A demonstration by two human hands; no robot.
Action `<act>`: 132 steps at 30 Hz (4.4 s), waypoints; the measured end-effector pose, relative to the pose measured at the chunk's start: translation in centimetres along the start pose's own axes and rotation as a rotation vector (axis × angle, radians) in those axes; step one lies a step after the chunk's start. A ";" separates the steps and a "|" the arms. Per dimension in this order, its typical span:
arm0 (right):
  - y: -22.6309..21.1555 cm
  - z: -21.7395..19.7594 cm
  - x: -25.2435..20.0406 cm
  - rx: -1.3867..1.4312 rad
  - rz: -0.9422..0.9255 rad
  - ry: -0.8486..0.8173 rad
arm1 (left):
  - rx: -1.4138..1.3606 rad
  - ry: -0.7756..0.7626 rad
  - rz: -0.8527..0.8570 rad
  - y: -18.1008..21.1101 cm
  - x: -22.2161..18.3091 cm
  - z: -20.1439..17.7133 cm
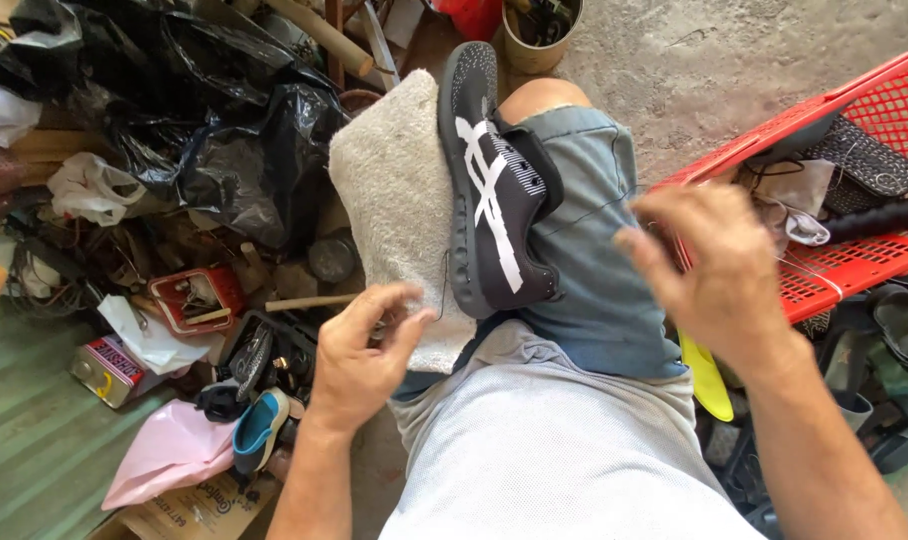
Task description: Hand-sewing the sole of a black and white sneaker to secure it as part of a repair.
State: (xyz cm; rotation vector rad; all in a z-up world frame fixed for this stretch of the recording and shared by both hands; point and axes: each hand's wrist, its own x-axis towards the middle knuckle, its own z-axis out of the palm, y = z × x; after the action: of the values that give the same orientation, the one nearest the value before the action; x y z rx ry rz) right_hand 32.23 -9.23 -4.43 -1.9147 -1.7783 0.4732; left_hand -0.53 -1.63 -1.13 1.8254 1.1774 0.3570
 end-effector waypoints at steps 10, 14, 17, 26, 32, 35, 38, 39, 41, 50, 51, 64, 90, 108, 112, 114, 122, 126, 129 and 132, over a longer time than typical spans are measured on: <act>-5.0 7.0 0.3 0.660 -0.190 -0.111 | 0.417 0.213 0.271 0.1 1.7 2.0; -5.9 9.9 0.4 0.412 -0.318 -0.124 | -0.168 -0.084 -0.153 0.2 -0.2 1.1; -6.6 10.1 0.6 0.246 -0.327 -0.047 | -0.127 0.011 -0.231 -0.1 -1.6 2.1; -7.4 8.5 0.9 0.076 -0.203 -0.115 | 0.150 0.145 0.289 4.8 -5.5 -0.3; -5.4 1.7 1.9 0.210 -0.155 -0.371 | 0.501 0.108 0.151 3.0 -6.0 -1.9; -3.0 0.2 1.1 0.126 -0.123 -0.303 | 0.596 0.149 0.088 1.6 -5.9 -1.3; 0.1 1.8 -0.5 0.069 -0.229 -0.174 | 0.695 0.173 0.012 0.6 -5.1 0.0; 1.5 2.6 -1.4 -0.077 -0.261 -0.117 | 0.705 0.135 -0.012 0.5 -4.7 0.4; 4.4 3.0 -1.9 -0.222 -0.292 -0.066 | 0.713 0.093 -0.041 0.5 -3.6 1.6; 12.3 1.0 -2.8 -0.284 -0.092 0.086 | 0.635 0.160 0.196 0.9 0.9 4.4; 11.6 1.0 -2.6 -0.340 -0.078 0.057 | 0.550 0.117 0.145 0.6 1.2 4.6; -2.9 4.1 0.2 0.207 -0.238 -0.519 | -0.437 -0.283 -0.123 2.0 -3.5 -2.2; -1.2 -1.0 5.2 0.720 0.383 -0.719 | 0.309 0.439 -0.258 -8.0 -6.1 0.6; 5.3 4.9 8.1 1.757 0.907 0.208 | -0.789 -0.025 -0.469 4.6 0.5 3.8; 11.6 6.5 7.0 1.697 1.073 0.357 | -0.582 -0.102 -0.354 4.1 0.9 3.9; 14.1 7.0 6.3 1.688 1.134 0.383 | -0.555 -0.113 -0.327 4.1 1.3 3.8; 20.2 7.6 3.9 1.604 1.240 0.395 | -0.443 -0.062 -0.119 3.2 1.7 5.6; 20.1 7.8 3.4 1.531 1.280 0.372 | -0.358 0.012 -0.031 2.3 1.5 6.7; 23.3 10.5 0.5 1.511 1.260 0.367 | -0.359 0.019 -0.013 2.1 1.8 7.2; 24.0 12.9 -0.6 1.485 1.257 0.424 | -0.376 0.026 0.010 1.8 2.1 7.6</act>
State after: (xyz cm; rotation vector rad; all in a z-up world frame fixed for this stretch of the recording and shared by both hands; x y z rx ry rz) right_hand 44.85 -9.32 -28.60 -1.4067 0.3913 1.1695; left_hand 6.49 -4.16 -4.30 1.5031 1.0382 0.5685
